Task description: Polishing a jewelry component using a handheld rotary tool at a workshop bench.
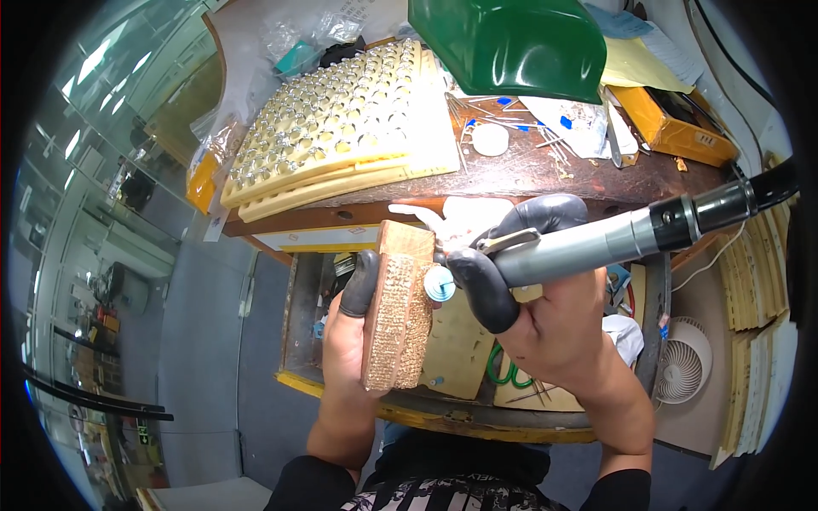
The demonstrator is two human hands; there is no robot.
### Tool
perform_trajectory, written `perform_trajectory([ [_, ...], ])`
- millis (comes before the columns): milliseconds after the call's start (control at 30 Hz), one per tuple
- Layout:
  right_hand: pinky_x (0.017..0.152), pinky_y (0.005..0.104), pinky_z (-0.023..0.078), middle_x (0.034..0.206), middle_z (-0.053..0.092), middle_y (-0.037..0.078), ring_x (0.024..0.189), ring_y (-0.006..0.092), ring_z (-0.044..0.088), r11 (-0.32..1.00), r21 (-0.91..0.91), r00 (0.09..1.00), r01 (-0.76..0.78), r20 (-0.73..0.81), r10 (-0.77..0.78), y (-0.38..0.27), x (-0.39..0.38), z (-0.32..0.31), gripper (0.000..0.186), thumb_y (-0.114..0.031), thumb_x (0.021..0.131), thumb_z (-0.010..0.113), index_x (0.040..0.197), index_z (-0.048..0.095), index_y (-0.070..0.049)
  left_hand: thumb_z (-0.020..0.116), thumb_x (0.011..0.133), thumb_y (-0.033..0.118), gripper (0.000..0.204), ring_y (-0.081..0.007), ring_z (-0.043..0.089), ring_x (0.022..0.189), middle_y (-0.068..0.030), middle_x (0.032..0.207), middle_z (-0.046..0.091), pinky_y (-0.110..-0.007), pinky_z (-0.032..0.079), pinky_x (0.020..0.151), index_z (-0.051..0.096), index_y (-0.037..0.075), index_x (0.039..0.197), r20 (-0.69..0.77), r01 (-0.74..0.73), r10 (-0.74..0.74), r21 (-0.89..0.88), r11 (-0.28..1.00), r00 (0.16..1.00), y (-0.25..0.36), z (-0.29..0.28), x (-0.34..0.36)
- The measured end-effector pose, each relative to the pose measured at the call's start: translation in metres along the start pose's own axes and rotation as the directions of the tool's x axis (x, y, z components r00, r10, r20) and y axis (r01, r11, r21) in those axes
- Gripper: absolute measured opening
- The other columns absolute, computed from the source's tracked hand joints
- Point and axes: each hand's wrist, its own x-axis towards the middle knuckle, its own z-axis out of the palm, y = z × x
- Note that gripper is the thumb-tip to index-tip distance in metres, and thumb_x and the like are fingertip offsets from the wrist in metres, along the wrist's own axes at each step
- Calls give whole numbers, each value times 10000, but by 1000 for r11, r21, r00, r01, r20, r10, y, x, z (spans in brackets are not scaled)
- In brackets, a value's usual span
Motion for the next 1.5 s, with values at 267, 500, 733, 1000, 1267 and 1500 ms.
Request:
perform_trajectory([
  [267,707,370,495,813,688,99,757,265,644,997,-47,998,55,8,-55,1,1,0,72,-70,831,757,893,755,-32,501,1043,430,522,-153,687,853,-118,1010,708,-271,546,744,631,-47,1212,7,-36,36,64,997,999,0,3,0],
  [500,700,373,497,819,688,101,750,268,645,998,-40,999,49,5,-49,1,1,1,79,-72,831,752,900,750,-31,505,1045,413,516,-156,693,876,-132,1028,707,-278,557,772,617,-54,1233,90,-31,24,68,997,996,2,-4,1],
  [733,687,370,504,822,686,109,744,266,652,997,-46,998,60,7,-60,2,0,1,92,-64,832,748,914,742,-22,496,1050,407,514,-156,693,896,-132,1040,705,-278,559,788,613,-56,1241,84,-42,36,62,997,996,1,-2,1],
  [1000,650,354,501,809,676,108,716,253,650,997,-26,998,68,-5,-68,3,1,2,89,-60,836,745,915,742,-19,490,1050,423,523,-149,686,862,-122,1004,704,-266,548,759,618,-53,1228,49,-49,45,86,995,998,1,0,0],
  [1267,656,361,495,805,676,104,713,253,643,999,-3,999,45,-5,-45,2,1,2,80,-61,839,741,910,746,-24,505,1041,436,523,-141,682,844,-120,997,703,-261,545,739,624,-44,1209,46,-43,39,106,993,998,1,-3,1],
  [1500,653,358,493,803,675,103,713,248,643,999,-11,999,50,-6,-50,2,1,2,79,-56,841,737,913,748,-24,507,1042,427,517,-143,686,861,-122,1006,702,-268,551,751,620,-47,1213,30,-46,44,84,995,999,1,0,1],
])
